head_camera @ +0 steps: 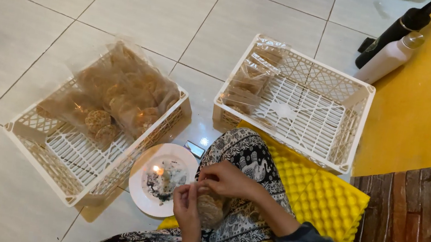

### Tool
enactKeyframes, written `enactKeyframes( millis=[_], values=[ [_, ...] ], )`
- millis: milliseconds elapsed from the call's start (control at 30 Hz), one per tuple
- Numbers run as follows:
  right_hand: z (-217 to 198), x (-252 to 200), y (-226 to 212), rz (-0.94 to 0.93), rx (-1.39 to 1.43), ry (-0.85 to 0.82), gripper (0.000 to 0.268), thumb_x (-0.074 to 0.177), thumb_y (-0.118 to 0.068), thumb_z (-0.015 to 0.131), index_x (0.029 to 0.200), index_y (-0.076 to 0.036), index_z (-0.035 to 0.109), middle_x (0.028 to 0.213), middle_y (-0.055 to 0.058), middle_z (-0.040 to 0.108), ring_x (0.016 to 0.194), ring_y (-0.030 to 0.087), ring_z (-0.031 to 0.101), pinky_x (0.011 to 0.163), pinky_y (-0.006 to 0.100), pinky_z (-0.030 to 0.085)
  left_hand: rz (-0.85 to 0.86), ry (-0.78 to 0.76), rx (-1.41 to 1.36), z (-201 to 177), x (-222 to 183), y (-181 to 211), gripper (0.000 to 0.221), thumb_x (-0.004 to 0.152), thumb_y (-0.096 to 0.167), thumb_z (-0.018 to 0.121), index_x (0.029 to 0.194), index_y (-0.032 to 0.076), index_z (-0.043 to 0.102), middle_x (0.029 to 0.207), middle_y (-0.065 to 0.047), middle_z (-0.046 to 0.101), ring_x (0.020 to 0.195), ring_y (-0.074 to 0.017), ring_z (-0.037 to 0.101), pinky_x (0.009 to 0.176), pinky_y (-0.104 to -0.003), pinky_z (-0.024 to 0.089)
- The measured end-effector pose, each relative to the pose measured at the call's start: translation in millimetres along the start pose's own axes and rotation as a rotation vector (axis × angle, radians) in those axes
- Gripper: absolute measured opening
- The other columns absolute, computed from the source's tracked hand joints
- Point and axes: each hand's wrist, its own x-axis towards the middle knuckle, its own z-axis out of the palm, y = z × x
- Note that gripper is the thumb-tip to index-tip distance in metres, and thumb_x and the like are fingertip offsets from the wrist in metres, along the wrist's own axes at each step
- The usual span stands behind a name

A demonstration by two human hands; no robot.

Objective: Sealing plastic bags containing food items by melting the edges over a candle flame.

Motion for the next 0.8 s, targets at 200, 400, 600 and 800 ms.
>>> enactKeyframes(
  millis=[200, 400, 600, 800],
  values=[
    [-14.5, -14.1, 2.5, 0.045, 0.010, 0.019, 0.013, 0.101, -0.020, 0.061, 0.094, -0.016, 0.071, 0.082, -0.002, 0.073, 0.066, 0.012, 0.065, 0.064, 0.028, 0.050, 0.089, -0.071, 0.059, 14.4, -0.1, 10.7, 0.025, 0.099, 0.032, 0.058, 0.104, 0.008, 0.062, 0.096, -0.009, 0.070, 0.082, -0.0214, 0.074, 0.070, -0.029, 0.066],
    [-19.2, -11.4, 7.0, 0.033, 0.047, -0.058, 0.013, 0.102, -0.022, 0.058, 0.105, -0.014, 0.069, 0.102, 0.003, 0.072, 0.090, 0.019, 0.070, 0.078, 0.032, 0.055, 0.123, -0.071, 0.013, 18.3, -1.7, 15.4, 0.023, 0.099, 0.029, 0.060, 0.100, 0.007, 0.063, 0.089, -0.010, 0.070, 0.079, -0.0201, 0.071, 0.070, -0.029, 0.061],
    [-9.9, -4.3, 0.6, 0.033, 0.072, 0.025, 0.005, 0.095, -0.014, 0.065, 0.094, -0.015, 0.070, 0.092, 0.000, 0.073, 0.082, 0.014, 0.067, 0.073, 0.029, 0.053, 0.202, 0.037, -0.026, 13.7, -3.4, 2.2, 0.016, 0.100, 0.022, 0.059, 0.103, 0.006, 0.061, 0.085, -0.009, 0.070, 0.078, -0.0194, 0.070, 0.074, -0.030, 0.059],
    [8.1, 10.0, 1.3, -0.017, 0.023, -0.102, 0.012, 0.100, -0.018, 0.064, 0.099, -0.011, 0.073, 0.091, 0.002, 0.074, 0.077, 0.014, 0.068, 0.070, 0.028, 0.050, 0.187, 0.153, -0.043, -0.9, -6.4, -0.2, 0.017, 0.102, 0.022, 0.059, 0.097, 0.006, 0.059, 0.083, -0.009, 0.067, 0.073, -0.0178, 0.069, 0.067, -0.029, 0.060]
  ],
)
